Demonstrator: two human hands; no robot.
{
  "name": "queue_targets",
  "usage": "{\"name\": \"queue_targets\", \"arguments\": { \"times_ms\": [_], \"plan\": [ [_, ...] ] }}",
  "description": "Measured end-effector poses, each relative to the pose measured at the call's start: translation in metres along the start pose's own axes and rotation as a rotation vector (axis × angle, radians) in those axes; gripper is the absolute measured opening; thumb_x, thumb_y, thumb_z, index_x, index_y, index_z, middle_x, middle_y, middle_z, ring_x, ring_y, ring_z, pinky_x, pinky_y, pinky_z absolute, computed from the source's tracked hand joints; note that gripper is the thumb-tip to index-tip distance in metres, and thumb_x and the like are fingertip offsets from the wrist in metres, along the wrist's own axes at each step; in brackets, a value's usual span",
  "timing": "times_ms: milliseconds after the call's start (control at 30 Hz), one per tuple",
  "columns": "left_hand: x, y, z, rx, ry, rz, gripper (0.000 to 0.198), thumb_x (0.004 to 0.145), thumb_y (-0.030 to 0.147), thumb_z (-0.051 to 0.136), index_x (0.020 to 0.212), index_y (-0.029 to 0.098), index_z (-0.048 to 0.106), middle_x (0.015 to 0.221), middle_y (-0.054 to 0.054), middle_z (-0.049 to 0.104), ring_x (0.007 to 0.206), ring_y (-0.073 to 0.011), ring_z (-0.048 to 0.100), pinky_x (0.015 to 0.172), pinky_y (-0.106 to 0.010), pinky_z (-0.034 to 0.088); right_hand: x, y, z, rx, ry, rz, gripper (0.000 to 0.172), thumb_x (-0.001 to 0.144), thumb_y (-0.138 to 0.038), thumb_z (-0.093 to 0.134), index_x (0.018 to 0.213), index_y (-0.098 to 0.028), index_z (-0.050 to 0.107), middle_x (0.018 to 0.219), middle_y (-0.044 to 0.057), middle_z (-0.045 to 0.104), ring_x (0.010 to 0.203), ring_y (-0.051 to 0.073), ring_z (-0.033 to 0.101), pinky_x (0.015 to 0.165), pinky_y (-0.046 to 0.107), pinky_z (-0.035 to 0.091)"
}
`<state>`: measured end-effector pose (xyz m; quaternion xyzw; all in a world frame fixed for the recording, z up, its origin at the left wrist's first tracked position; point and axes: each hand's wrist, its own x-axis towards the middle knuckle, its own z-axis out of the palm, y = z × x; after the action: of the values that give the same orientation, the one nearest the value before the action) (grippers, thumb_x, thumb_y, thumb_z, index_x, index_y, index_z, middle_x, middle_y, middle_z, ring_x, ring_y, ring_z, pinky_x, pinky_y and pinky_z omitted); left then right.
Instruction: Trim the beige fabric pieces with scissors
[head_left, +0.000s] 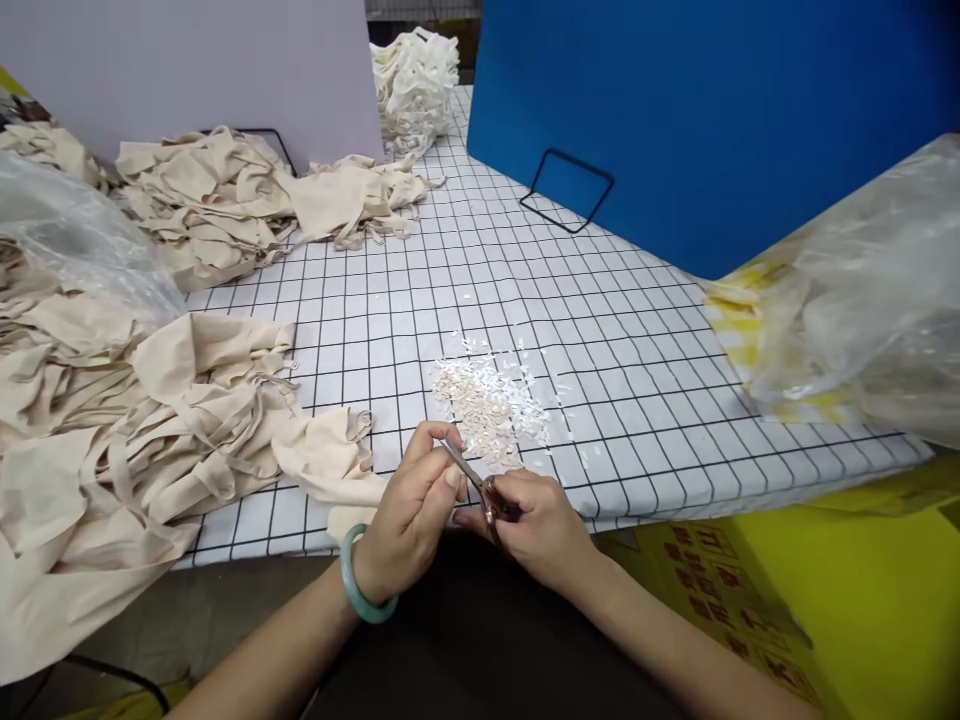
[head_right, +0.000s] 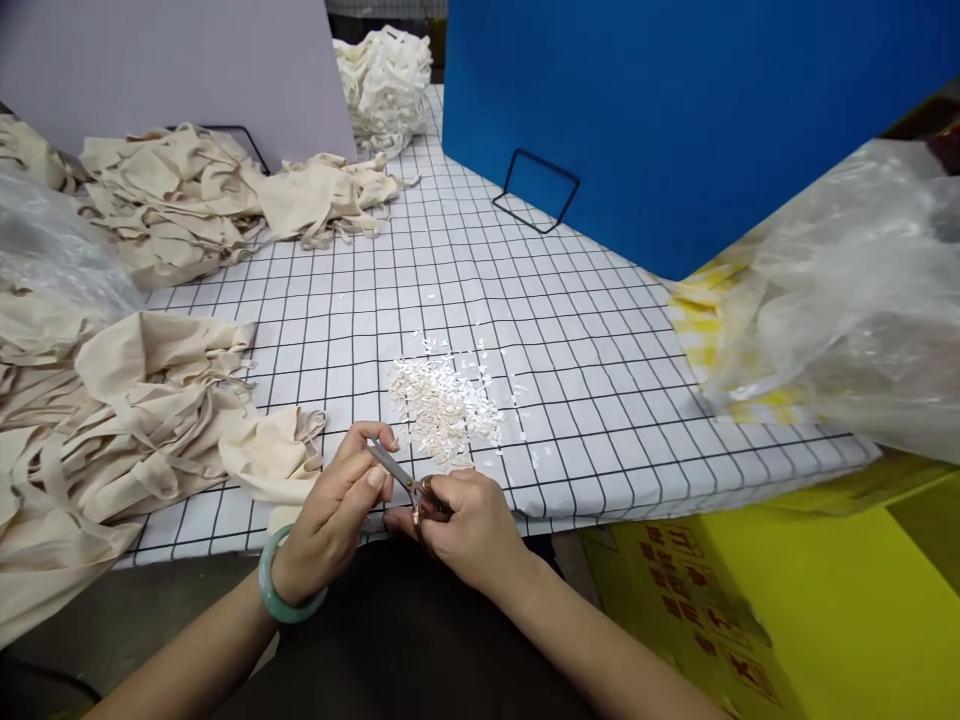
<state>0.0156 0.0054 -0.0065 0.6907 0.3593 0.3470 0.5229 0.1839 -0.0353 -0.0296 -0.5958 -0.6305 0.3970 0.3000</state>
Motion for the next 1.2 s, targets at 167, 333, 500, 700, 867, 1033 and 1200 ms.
{"name": "queue_targets", "arguments": {
  "times_ms": [167,333,500,700,867,1033,1200],
  "plan": [
    [-0.006,0.008,-0.012,0.14,-0.054,-0.04,0.034,0.104,0.029,0.034,0.074,0.019,0.048,0.102,-0.009,0.052,0.106,-0.0215,0.052,0.088,-0.032,0.046,-0.01,0.008,-0.017,0.226,-0.009,0.194,0.043,0.078,-0.06,0.07,0.07,-0.021,0.057,0.06,-0.001,0.056,0.053,0.013,0.047,0.051,0.027,0.038],
    [-0.057,0.002,-0.054,0.796,0.255,-0.075,0.026,0.087,0.039,0.069,0.095,0.019,0.055,0.134,-0.017,0.051,0.131,-0.0364,0.043,0.107,-0.054,0.036,0.016,-0.003,-0.019,0.176,-0.024,0.035,0.047,0.074,-0.051,0.078,0.108,-0.026,0.058,0.12,0.01,0.066,0.095,0.027,0.064,0.078,0.04,0.054],
    [-0.101,-0.019,-0.065,0.753,0.172,-0.231,0.048,0.082,0.014,0.057,0.13,0.022,0.052,0.133,-0.015,0.055,0.127,-0.0329,0.051,0.102,-0.05,0.047,0.038,-0.04,0.049,0.206,-0.314,-0.033,0.041,0.072,-0.028,0.078,0.107,-0.026,0.057,0.106,0.006,0.067,0.091,0.025,0.066,0.077,0.038,0.055],
    [-0.066,0.01,-0.095,0.475,0.103,-0.304,0.025,0.069,0.003,0.051,0.085,0.021,0.058,0.089,-0.002,0.065,0.086,-0.0197,0.063,0.078,-0.031,0.054,0.068,-0.06,0.072,0.415,-0.386,-0.196,0.02,0.079,-0.029,0.07,0.091,-0.023,0.054,0.084,0.001,0.061,0.077,0.018,0.061,0.069,0.029,0.053],
    [0.081,0.047,-0.176,0.528,0.502,0.072,0.018,0.088,0.011,0.047,0.099,0.016,0.06,0.101,-0.01,0.064,0.091,-0.0225,0.064,0.077,-0.039,0.057,0.207,-0.14,0.007,0.364,0.044,-0.247,0.038,0.074,-0.05,0.074,0.087,-0.022,0.052,0.08,0.001,0.061,0.071,0.019,0.061,0.065,0.033,0.053],
    [0.129,0.01,-0.185,0.566,0.506,0.111,0.036,0.091,0.013,0.052,0.127,0.013,0.056,0.146,-0.019,0.048,0.141,-0.031,0.042,0.114,-0.054,0.04,0.305,-0.149,-0.021,0.241,0.325,-0.231,0.038,0.076,-0.048,0.069,0.095,-0.024,0.047,0.11,0.01,0.061,0.104,0.027,0.058,0.082,0.04,0.048],
    [0.033,-0.047,-0.106,0.61,0.419,0.088,0.018,0.089,0.011,0.054,0.1,0.016,0.066,0.114,-0.013,0.07,0.108,-0.0268,0.066,0.094,-0.047,0.056,0.282,-0.083,0.051,0.17,0.044,-0.231,0.03,0.07,-0.045,0.07,0.08,-0.023,0.051,0.084,0.005,0.068,0.079,0.023,0.062,0.072,0.036,0.05]
  ]
}}
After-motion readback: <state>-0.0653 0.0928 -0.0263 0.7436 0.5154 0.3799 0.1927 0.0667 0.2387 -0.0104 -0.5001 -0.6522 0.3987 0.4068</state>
